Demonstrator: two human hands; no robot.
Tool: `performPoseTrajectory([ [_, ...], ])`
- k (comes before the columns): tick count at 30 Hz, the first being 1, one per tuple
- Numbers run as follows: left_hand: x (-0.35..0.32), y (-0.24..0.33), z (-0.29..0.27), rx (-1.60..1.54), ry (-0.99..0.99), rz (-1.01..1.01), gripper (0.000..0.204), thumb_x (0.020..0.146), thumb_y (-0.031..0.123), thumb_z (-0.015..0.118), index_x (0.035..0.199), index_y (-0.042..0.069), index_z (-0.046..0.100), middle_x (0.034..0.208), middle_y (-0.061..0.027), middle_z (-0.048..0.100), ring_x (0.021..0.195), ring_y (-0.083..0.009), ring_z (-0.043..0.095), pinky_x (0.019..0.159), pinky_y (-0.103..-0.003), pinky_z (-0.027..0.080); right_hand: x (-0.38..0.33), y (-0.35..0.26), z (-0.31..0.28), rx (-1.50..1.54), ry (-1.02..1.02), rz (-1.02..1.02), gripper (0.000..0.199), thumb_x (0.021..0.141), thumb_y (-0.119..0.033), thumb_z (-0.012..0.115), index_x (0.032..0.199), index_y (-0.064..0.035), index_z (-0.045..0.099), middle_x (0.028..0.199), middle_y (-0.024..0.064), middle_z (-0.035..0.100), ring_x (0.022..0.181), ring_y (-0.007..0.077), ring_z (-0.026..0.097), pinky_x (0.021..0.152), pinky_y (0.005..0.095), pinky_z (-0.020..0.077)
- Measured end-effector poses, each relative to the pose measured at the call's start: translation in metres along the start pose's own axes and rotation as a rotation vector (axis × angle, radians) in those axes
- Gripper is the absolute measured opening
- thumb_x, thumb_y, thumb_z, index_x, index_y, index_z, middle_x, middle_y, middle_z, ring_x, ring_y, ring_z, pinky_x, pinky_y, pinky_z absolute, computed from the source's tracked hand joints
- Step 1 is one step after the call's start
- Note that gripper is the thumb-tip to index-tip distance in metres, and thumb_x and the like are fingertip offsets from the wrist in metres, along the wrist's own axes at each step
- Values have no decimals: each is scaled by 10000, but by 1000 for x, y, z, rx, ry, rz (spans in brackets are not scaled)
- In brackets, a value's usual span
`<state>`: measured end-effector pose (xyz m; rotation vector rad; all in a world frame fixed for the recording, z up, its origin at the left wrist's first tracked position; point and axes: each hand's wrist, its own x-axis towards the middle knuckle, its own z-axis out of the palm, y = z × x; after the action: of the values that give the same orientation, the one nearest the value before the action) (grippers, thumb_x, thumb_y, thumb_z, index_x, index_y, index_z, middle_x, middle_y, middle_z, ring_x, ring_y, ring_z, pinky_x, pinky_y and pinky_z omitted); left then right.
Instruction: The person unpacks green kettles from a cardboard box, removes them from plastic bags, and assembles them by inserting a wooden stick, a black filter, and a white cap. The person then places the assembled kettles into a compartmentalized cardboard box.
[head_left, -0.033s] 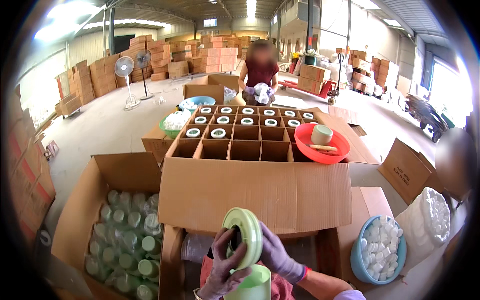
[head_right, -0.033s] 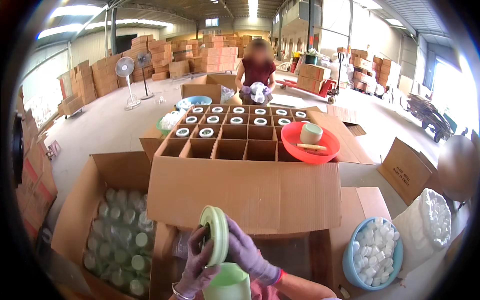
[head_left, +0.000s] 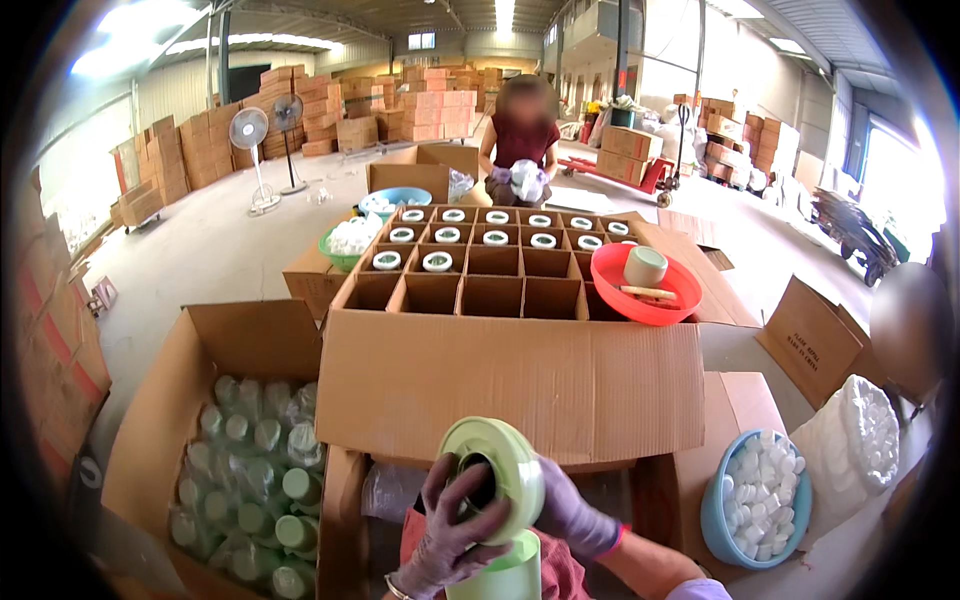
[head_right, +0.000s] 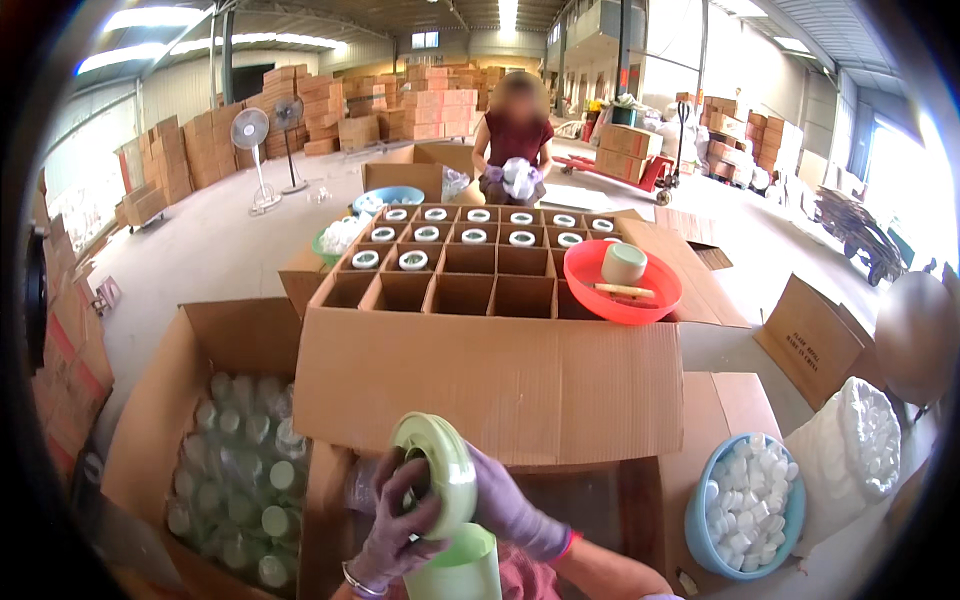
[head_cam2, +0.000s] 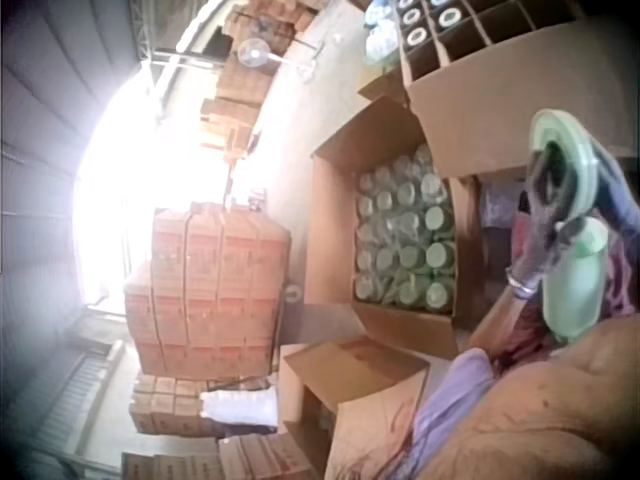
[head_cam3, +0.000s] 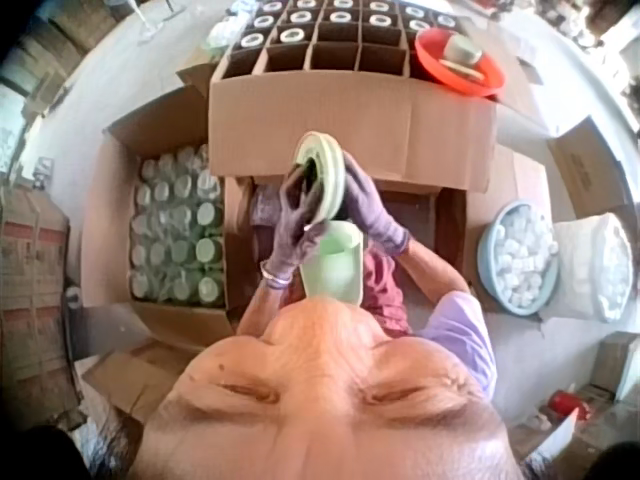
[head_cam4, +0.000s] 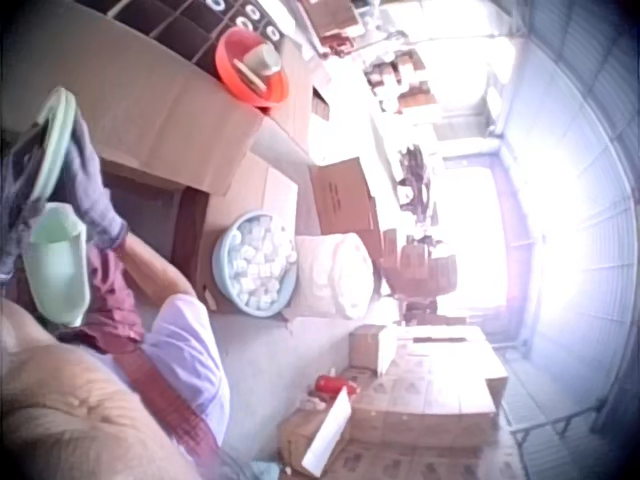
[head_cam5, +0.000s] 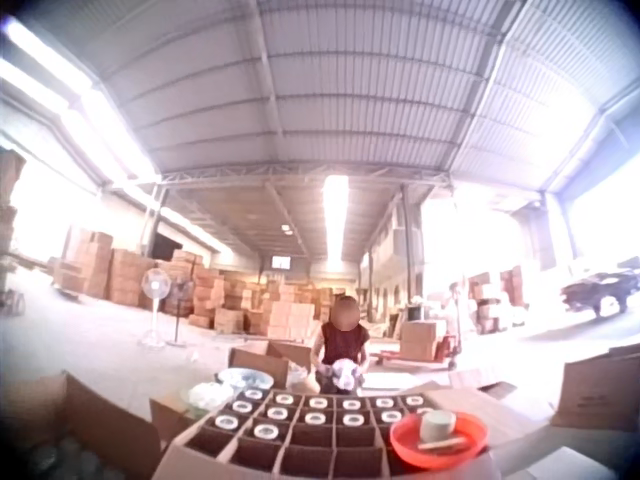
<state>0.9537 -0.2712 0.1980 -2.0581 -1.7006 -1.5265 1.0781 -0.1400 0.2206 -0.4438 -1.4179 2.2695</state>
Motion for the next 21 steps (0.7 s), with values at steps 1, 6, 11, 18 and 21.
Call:
performPoseTrajectory([
  [1, -1, -3, 0, 98, 3, 89, 387, 839, 340, 673, 1220, 314, 609, 1395, -91, 409, 1285, -409, 319, 1058, -563, 311, 5, 5, -21, -276, -132, -85, 422, 939, -127, 550, 1337, -8, 480, 1221, 197, 580, 1114, 206, 583, 949, 316, 475],
  [6, 3, -11, 0, 439, -106, 91, 435, 727, 223, 750, 1135, 350, 667, 1371, -112, 436, 1262, -458, 336, 1060, -566, 329, 45, -75, -28, -1053, -3, -596, 341, 911, -234, 591, 1170, -12, 603, 1017, 189, 667, 961, 247, 650, 844, 367, 523],
  [11, -19, -35, 25, -290, -351, -206, 409, 909, 190, 640, 1295, 73, 577, 1274, -145, 564, 1188, -285, 536, 1029, -386, 423, 174, -162, -84, -1820, 337, -402, 524, 902, -478, 536, 1188, -46, 614, 998, 206, 666, 951, 360, 649, 859, 437, 514],
  [18, -26, -58, 36, -489, -416, -306, 408, 938, 235, 611, 1291, 38, 556, 1278, -164, 573, 1189, -307, 545, 1013, -390, 436, 336, -143, -41, -2207, 145, -406, 422, 858, -414, 580, 1151, -123, 670, 1174, 157, 630, 1042, 347, 624, 919, 438, 494],
  [21, -24, -63, 36, -521, -392, -261, 417, 947, 235, 599, 1294, 12, 543, 1281, -164, 569, 1190, -314, 543, 1017, -390, 434, 402, -102, -51, -1968, 80, -476, 405, 850, -346, 593, 1190, -133, 646, 1152, 177, 650, 1091, 352, 608, 945, 433, 483],
])
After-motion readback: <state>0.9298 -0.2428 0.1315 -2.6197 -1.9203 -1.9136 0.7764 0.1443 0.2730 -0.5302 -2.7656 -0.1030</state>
